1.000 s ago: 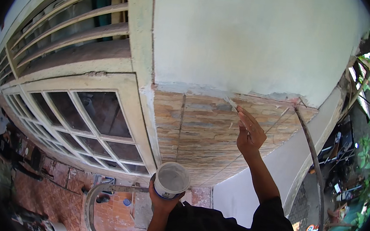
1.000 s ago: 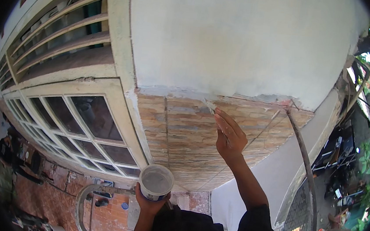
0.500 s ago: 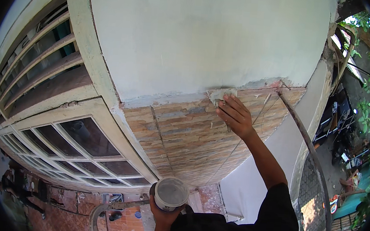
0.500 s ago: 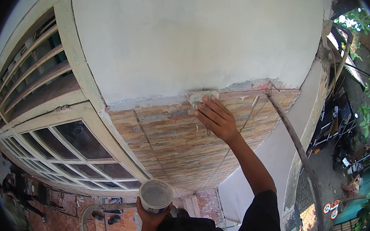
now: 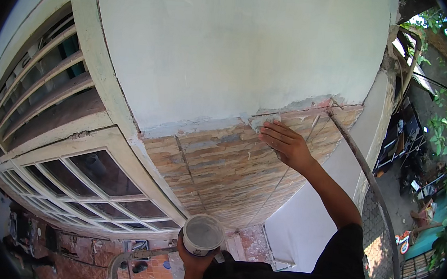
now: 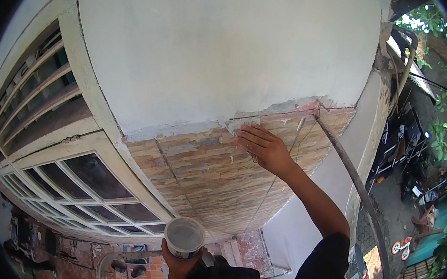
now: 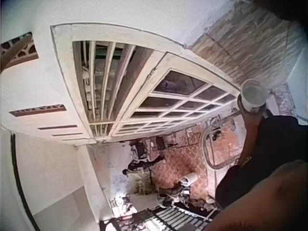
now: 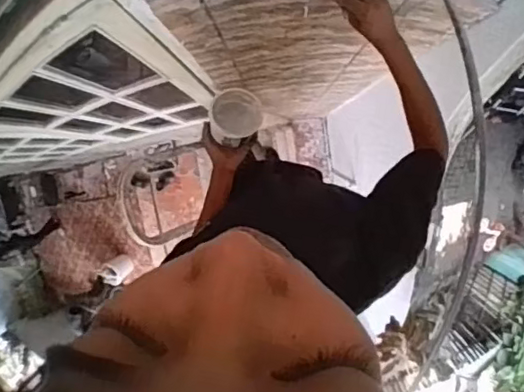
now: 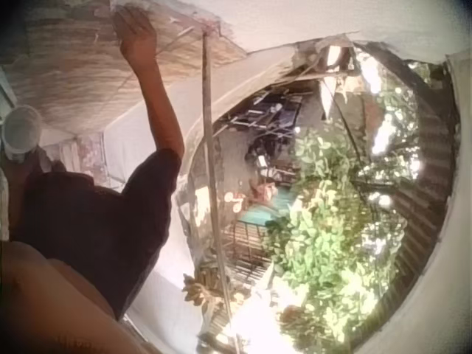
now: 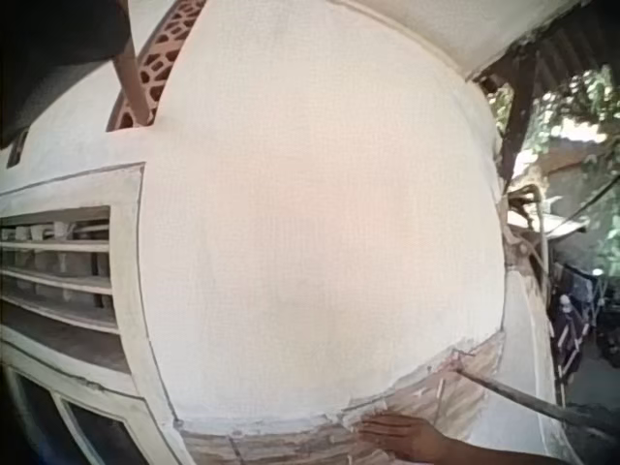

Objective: The person applies putty to a stone wall using a putty knife to fill gaps.

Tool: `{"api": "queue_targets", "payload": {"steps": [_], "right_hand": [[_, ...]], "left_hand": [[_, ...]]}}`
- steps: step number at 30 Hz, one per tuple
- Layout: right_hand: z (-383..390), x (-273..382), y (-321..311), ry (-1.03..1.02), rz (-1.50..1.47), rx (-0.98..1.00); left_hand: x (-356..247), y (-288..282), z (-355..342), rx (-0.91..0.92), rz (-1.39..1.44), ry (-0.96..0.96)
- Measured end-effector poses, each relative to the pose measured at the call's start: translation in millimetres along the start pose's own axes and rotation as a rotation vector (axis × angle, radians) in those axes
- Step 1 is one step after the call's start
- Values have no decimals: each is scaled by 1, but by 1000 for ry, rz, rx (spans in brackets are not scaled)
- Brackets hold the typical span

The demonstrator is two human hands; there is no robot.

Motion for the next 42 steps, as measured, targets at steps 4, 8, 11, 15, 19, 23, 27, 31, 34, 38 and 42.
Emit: {"api": "queue_targets", "payload": {"steps": [4,8,11,15,19,23,27,31,34,38,42], "right_hand": [[35,-9,-10,63,-95,276],[21,8,-34,48,-113,89],[-13,11,-26,18,-100,7],[-11,3,12,67,6,-78],[-13,-2,2,100,-91,-3],[1,2,-4,60,-228,255],[2,20,-16,24,-189,108],[-21,13,-15,42,-22,-130],[-14,11,18,36,92,-180],[-9,15,20,51,76,-126],[-1,9,5,76,-57,179]], "left_hand": [[-3,30,-2,91,47,-34],[0,39,1,76,95,-12],[-4,55,1,70,-86,11],[-29,101,13,82,-742,154],[-9,67,-4,68,-274,31],[6,57,-1,109,66,-37],[8,73,0,155,171,-28],[-23,97,8,50,-1002,187],[-11,88,-2,79,-522,100],[15,84,-8,179,276,-49],[-11,78,0,53,-618,112]]}}
Point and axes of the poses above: each hand's wrist, its own z-axis away from the middle knuckle, its own y-axis out of the palm, x = y × z, the point moved 10 cm from there along -z, towards the middle knuckle, and after that the axes turned 13 degrees about x, right-handed, at the moved point
